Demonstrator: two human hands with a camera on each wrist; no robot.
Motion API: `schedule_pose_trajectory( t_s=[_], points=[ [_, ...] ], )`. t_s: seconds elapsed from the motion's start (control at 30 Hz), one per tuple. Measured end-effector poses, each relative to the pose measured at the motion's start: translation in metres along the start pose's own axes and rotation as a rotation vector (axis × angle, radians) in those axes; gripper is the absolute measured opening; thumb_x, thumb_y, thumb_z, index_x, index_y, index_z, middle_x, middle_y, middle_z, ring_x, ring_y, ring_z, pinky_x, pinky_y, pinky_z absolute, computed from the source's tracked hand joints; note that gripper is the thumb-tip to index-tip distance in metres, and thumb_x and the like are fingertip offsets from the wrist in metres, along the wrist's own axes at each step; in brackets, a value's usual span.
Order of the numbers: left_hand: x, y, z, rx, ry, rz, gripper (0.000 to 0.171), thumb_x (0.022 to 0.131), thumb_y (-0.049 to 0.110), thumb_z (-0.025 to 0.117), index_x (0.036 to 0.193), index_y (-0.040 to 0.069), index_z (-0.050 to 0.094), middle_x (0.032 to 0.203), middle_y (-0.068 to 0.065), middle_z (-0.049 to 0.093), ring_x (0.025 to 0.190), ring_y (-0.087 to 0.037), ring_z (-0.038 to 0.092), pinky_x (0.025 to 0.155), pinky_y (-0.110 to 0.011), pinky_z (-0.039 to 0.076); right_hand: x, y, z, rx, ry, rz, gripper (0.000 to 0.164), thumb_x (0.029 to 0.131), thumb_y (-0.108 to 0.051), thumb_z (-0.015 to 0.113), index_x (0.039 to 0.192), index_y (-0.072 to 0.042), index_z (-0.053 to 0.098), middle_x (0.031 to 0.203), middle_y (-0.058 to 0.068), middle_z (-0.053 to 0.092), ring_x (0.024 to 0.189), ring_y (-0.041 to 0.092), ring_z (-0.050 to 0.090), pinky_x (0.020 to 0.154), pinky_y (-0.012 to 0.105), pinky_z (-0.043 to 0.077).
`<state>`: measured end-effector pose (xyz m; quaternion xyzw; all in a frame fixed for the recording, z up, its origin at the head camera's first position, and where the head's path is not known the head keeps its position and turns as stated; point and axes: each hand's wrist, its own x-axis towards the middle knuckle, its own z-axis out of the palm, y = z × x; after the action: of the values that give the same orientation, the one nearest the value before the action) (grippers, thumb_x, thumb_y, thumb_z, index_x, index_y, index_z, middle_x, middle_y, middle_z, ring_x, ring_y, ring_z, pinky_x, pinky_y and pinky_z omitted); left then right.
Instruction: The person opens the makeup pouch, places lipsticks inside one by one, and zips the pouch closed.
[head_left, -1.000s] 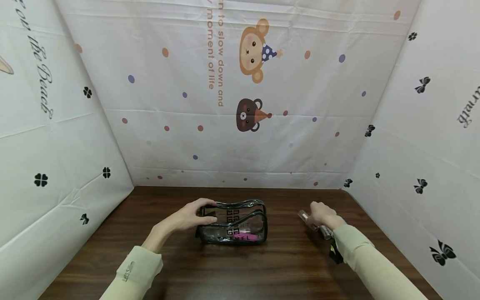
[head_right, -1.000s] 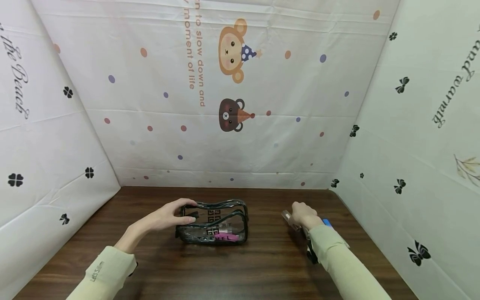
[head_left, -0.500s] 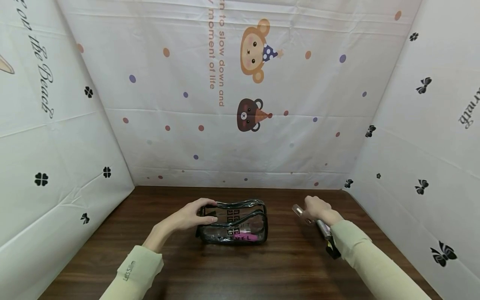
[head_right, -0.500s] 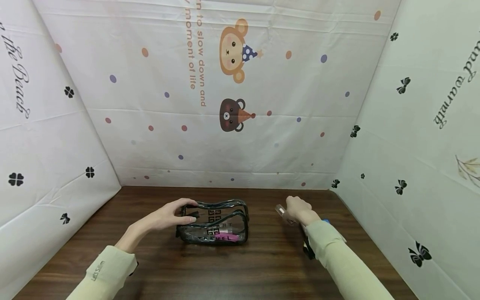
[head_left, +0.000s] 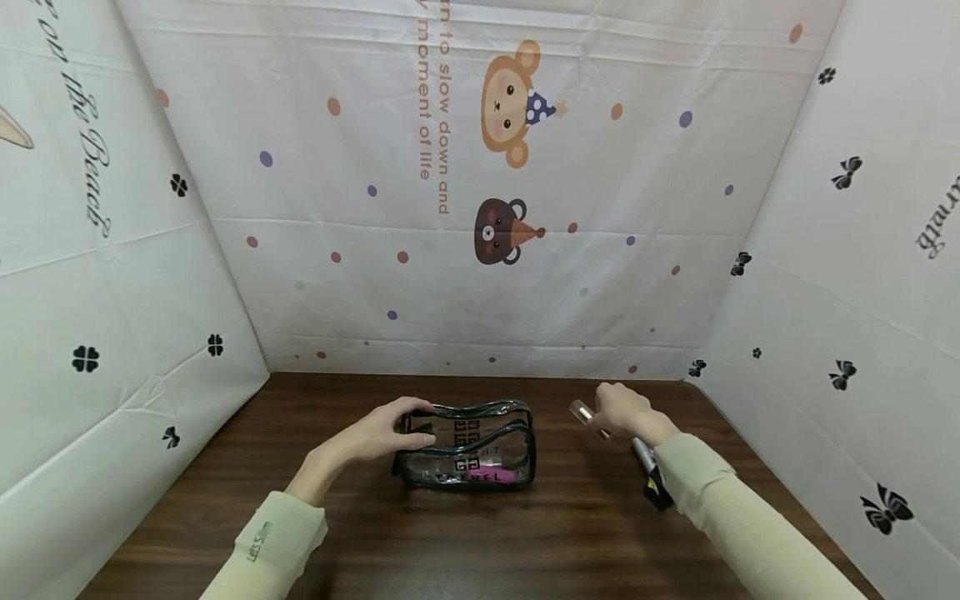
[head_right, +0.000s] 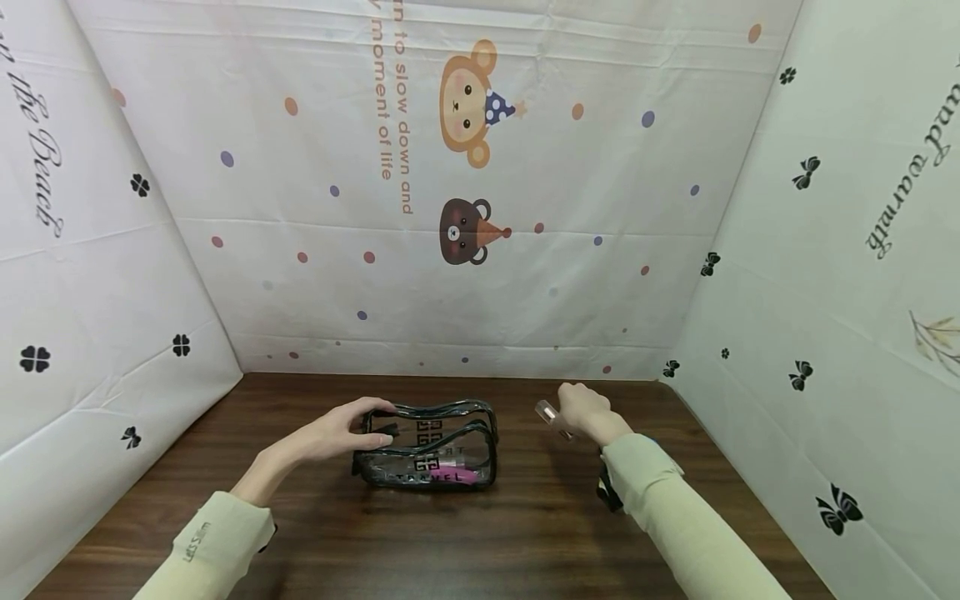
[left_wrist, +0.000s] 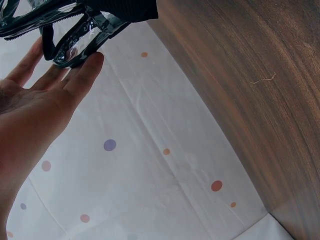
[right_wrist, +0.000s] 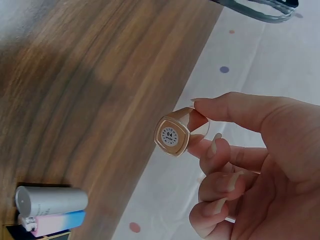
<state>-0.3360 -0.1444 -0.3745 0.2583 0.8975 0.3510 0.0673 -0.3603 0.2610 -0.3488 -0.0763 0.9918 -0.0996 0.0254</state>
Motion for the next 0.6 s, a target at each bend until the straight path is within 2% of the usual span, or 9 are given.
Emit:
schedule_pose_trajectory(
  t_s=[0.2, 0.4, 0.6],
  points=[
    [0.0, -0.001, 0.0, 0.004, 0.001, 0.003, 0.059, 0.089, 0.05, 0.064, 0.139, 0.023, 0.049, 0.15, -0.006, 0.041, 0.137, -0.032, 0.041, 0.104, -0.056, 0.041, 0.002, -0.009, -0.005, -0.034, 0.027, -0.001, 0.032, 0.078, -0.019, 0.071, 0.052, -0.015, 0.052, 0.047, -0.007, 0.04, 0.047, 0.009, 0.03, 0.044, 0.025, 0.024],
    [0.001, -0.002, 0.0, 0.003, 0.003, 0.008, 0.059, 0.089, 0.051, 0.064, 0.139, 0.024, 0.049, 0.149, -0.005, 0.042, 0.137, -0.032, 0.041, 0.104, -0.056, 0.041, 0.002, -0.018, -0.013, -0.024, 0.022, -0.033, 0.029, 0.08, -0.019, 0.071, 0.055, -0.011, 0.059, 0.045, -0.006, 0.043, 0.045, 0.008, 0.029, 0.043, 0.023, 0.021],
    [0.002, -0.002, 0.0, 0.003, 0.003, 0.003, 0.059, 0.089, 0.051, 0.064, 0.139, 0.024, 0.049, 0.149, -0.005, 0.042, 0.136, -0.031, 0.043, 0.102, -0.055, 0.042, 0.002, -0.029, -0.024, -0.014, 0.021, -0.074, 0.026, 0.081, -0.02, 0.071, 0.059, -0.01, 0.063, 0.049, -0.003, 0.053, 0.046, 0.009, 0.035, 0.043, 0.024, 0.024]
  ],
)
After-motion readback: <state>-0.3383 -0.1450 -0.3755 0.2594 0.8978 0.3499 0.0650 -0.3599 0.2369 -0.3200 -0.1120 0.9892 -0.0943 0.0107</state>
